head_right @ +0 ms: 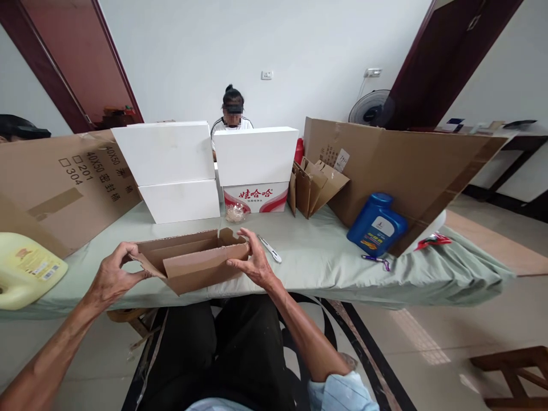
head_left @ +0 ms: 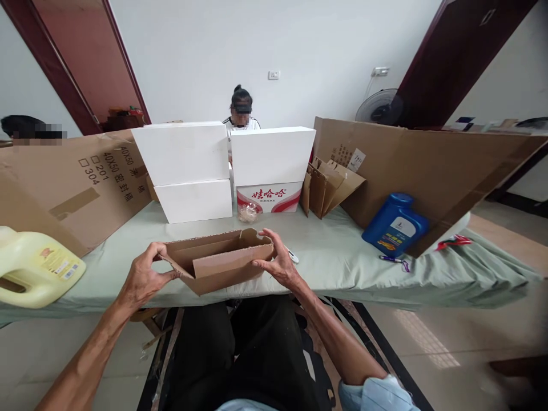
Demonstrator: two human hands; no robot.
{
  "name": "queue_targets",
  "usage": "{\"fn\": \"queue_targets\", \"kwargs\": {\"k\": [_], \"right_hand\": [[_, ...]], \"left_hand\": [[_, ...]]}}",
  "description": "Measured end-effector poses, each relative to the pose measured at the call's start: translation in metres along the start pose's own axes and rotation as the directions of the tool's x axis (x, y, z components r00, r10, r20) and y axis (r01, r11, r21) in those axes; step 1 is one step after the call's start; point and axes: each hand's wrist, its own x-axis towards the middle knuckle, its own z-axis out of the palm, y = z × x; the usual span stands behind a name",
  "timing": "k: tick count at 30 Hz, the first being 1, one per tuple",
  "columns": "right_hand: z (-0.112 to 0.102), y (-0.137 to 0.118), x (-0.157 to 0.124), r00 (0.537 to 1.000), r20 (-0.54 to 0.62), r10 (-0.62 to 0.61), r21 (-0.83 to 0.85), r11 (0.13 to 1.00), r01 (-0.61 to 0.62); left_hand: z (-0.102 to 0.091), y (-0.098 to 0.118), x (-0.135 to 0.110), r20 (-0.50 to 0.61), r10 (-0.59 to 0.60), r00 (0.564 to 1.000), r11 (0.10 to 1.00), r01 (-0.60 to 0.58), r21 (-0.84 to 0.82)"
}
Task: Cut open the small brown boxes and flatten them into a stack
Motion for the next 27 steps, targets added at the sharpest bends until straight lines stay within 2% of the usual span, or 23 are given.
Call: {"fn": "queue_targets", "kwargs": {"k": [3, 4, 6, 8, 10, 13, 15, 16, 18, 23, 25, 27], "right_hand": [[0.006, 0.004, 0.005, 0.966, 0.192, 0.172, 0.227, 0.95, -0.214], [0.007, 0.003, 0.007, 0.953, 0.22, 0.208, 0.282, 0.922, -0.266], [0.009, -0.002, 0.013, 0.943, 0.203, 0.262, 0.362, 0.875, -0.321], [0.009, -0.01, 0.019, 0.939, 0.174, 0.298, 0.419, 0.84, -0.344], [0.008, -0.019, 0.026, 0.93, 0.159, 0.331, 0.482, 0.797, -0.365], [0.005, -0.026, 0.036, 0.91, 0.093, 0.403, 0.577, 0.723, -0.379], [0.002, -0.026, 0.04, 0.888, 0.071, 0.455, 0.603, 0.689, -0.401], [0.0, -0.025, 0.04, 0.879, 0.077, 0.472, 0.602, 0.68, -0.418], [-0.002, -0.023, 0.037, 0.873, 0.112, 0.474, 0.594, 0.673, -0.441], [-0.001, -0.015, 0.017, 0.867, 0.338, 0.367, 0.524, 0.692, -0.497], [0.001, -0.012, 0.008, 0.866, 0.366, 0.34, 0.505, 0.709, -0.492], [0.003, -0.01, -0.001, 0.879, 0.333, 0.342, 0.513, 0.716, -0.473]], "left_hand": [[0.003, 0.001, 0.012, -0.105, -0.135, 0.985, 0.99, 0.13, -0.049], [0.003, 0.001, 0.017, -0.151, -0.172, 0.973, 0.984, 0.163, -0.07], [0.003, 0.004, 0.028, -0.253, -0.23, 0.94, 0.969, 0.196, -0.151], [0.0, 0.007, 0.039, -0.302, -0.281, 0.911, 0.937, 0.192, -0.292], [-0.002, 0.01, 0.046, -0.235, -0.371, 0.898, 0.86, 0.236, -0.453], [-0.001, 0.012, 0.044, 0.075, -0.512, 0.856, 0.669, 0.452, -0.59], [0.002, 0.012, 0.035, 0.271, -0.517, 0.812, 0.576, 0.564, -0.592], [0.004, 0.011, 0.03, 0.325, -0.503, 0.801, 0.557, 0.588, -0.587], [0.008, 0.009, 0.021, 0.346, -0.489, 0.801, 0.551, 0.591, -0.589], [0.011, 0.007, 0.019, 0.227, -0.515, 0.827, 0.563, 0.526, -0.637], [0.008, 0.009, 0.022, 0.224, -0.514, 0.828, 0.567, 0.524, -0.635], [0.004, 0.011, 0.021, 0.253, -0.51, 0.822, 0.569, 0.542, -0.618]]}}
